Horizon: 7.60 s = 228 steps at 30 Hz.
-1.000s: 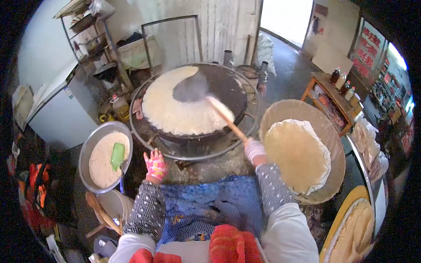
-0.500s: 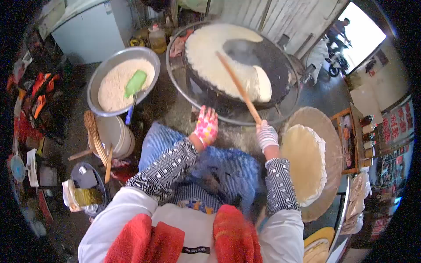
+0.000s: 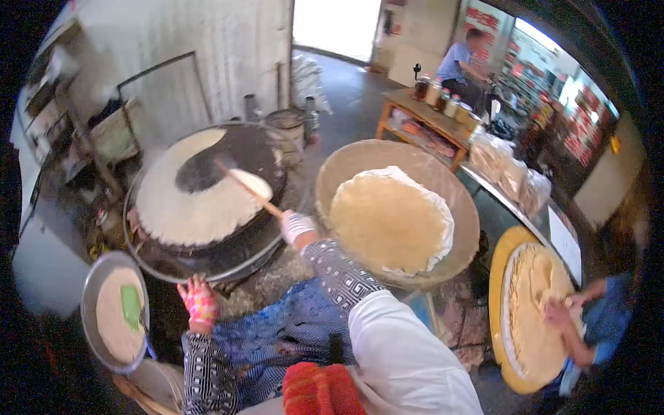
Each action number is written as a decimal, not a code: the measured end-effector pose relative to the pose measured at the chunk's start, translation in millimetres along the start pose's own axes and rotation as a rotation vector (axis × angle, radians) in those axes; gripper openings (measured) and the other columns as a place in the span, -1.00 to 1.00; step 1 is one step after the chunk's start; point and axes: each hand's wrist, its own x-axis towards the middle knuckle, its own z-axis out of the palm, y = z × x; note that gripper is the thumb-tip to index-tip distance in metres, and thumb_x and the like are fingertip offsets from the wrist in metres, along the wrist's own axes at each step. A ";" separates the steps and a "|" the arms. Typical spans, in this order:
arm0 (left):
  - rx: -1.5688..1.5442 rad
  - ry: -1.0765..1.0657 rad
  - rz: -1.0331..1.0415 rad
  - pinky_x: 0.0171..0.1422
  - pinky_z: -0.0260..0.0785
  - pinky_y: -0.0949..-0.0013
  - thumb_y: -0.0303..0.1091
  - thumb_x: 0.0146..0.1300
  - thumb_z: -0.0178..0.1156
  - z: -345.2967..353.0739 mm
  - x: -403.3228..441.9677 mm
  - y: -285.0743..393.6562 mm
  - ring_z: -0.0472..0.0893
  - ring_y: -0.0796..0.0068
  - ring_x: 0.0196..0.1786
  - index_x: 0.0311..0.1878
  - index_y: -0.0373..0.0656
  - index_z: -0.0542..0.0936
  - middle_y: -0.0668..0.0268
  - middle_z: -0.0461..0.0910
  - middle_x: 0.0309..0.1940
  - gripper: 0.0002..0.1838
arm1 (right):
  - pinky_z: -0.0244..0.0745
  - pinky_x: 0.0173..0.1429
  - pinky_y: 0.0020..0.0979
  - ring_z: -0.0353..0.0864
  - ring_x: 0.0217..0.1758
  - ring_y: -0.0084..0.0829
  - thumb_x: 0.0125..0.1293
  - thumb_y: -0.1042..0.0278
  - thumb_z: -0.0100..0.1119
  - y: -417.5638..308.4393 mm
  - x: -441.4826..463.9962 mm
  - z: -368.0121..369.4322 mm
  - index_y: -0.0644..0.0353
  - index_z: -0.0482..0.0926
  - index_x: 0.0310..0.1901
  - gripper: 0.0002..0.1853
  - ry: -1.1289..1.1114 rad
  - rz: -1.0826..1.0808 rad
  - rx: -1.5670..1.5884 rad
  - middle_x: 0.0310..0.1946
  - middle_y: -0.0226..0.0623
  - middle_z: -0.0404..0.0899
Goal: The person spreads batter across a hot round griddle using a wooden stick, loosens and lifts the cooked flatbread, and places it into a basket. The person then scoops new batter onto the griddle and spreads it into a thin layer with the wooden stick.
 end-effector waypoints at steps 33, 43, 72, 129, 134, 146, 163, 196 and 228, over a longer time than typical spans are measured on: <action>0.144 0.024 0.024 0.44 -0.25 -0.21 -0.21 0.14 -0.01 5.5 1.2 8.4 0.25 0.09 0.34 0.19 -0.37 0.36 -0.01 0.31 0.24 -0.43 | 0.47 -0.11 -0.04 0.56 -0.16 0.06 0.34 0.13 -0.12 8.5 25.8 32.7 0.21 0.49 -0.19 -0.69 0.009 -0.206 -0.296 -0.31 0.09 0.58; 0.114 -0.021 -0.114 0.44 -0.28 -0.21 -0.12 0.12 0.06 20.2 7.9 -16.5 0.18 0.13 0.38 0.22 -0.33 0.34 0.04 0.24 0.29 -0.36 | 0.44 -0.11 -0.02 0.55 -0.16 0.10 0.36 0.10 -0.15 29.7 -2.4 34.0 0.18 0.47 -0.19 -0.68 -0.107 -0.257 -0.304 -0.30 0.14 0.56; 0.215 -0.007 0.038 0.47 -0.38 -0.17 -0.17 0.20 -0.06 19.1 6.5 42.8 0.14 0.05 0.41 0.25 -0.38 0.28 -0.05 0.23 0.29 -0.40 | 0.45 -0.04 -0.06 0.58 -0.17 0.02 0.32 0.08 -0.09 -2.0 -21.9 15.5 0.16 0.50 -0.20 -0.68 -0.170 -0.221 -0.323 -0.30 0.06 0.59; 0.092 -0.144 -0.237 0.43 -0.32 -0.22 -0.22 0.22 -0.12 -14.0 11.1 -17.2 0.14 0.18 0.41 0.24 -0.27 0.33 0.12 0.24 0.32 -0.46 | 0.45 -0.10 -0.03 0.56 -0.18 0.07 0.33 0.11 -0.10 21.6 -8.9 19.4 0.19 0.45 -0.17 -0.70 -0.074 -0.191 -0.281 -0.32 0.10 0.57; 0.258 -0.172 -0.191 0.39 -0.16 -0.23 -0.25 0.19 -0.08 -38.6 14.0 -10.8 0.23 0.14 0.34 0.14 -0.27 0.44 0.08 0.36 0.19 -0.53 | 0.43 -0.10 -0.01 0.55 -0.20 0.11 0.31 0.10 -0.10 16.7 6.2 7.7 0.17 0.44 -0.18 -0.71 -0.001 -0.109 -0.202 -0.35 0.12 0.56; 0.089 -0.060 0.041 0.46 -0.32 -0.21 -0.32 0.22 -0.18 6.2 5.8 63.2 0.19 -0.01 0.37 0.20 -0.42 0.31 -0.08 0.27 0.26 -0.48 | 0.44 -0.09 -0.03 0.56 -0.16 0.09 0.32 0.11 -0.08 1.0 -10.0 12.4 0.22 0.46 -0.21 -0.69 -0.011 -0.247 -0.221 -0.29 0.12 0.57; 0.115 -0.112 -0.214 0.45 -0.31 -0.19 -0.27 0.20 -0.08 -3.5 17.7 -8.4 0.22 0.12 0.37 0.13 -0.29 0.42 0.04 0.32 0.25 -0.54 | 0.46 -0.14 -0.03 0.57 -0.20 0.06 0.33 0.10 -0.11 21.0 8.3 27.2 0.18 0.49 -0.21 -0.69 -0.010 -0.137 -0.213 -0.34 0.08 0.58; 0.035 0.064 0.162 0.44 -0.33 -0.25 -0.18 0.10 0.04 -3.6 22.9 99.4 0.16 0.02 0.38 0.19 -0.37 0.35 0.00 0.31 0.23 -0.39 | 0.45 -0.16 -0.01 0.58 -0.26 0.07 0.31 0.11 -0.08 -4.2 -17.0 15.8 0.17 0.41 -0.17 -0.71 -0.143 -0.340 -0.229 -0.40 0.11 0.57; 0.079 0.012 -0.127 0.46 -0.31 -0.13 -0.17 0.00 0.18 17.6 7.2 -58.1 0.14 0.12 0.40 0.19 -0.34 0.37 0.03 0.25 0.29 -0.33 | 0.53 -0.12 -0.14 0.64 -0.19 -0.12 0.35 0.09 -0.13 -25.4 3.0 8.5 0.20 0.57 -0.15 -0.63 -0.319 -0.188 -0.172 -0.31 -0.10 0.64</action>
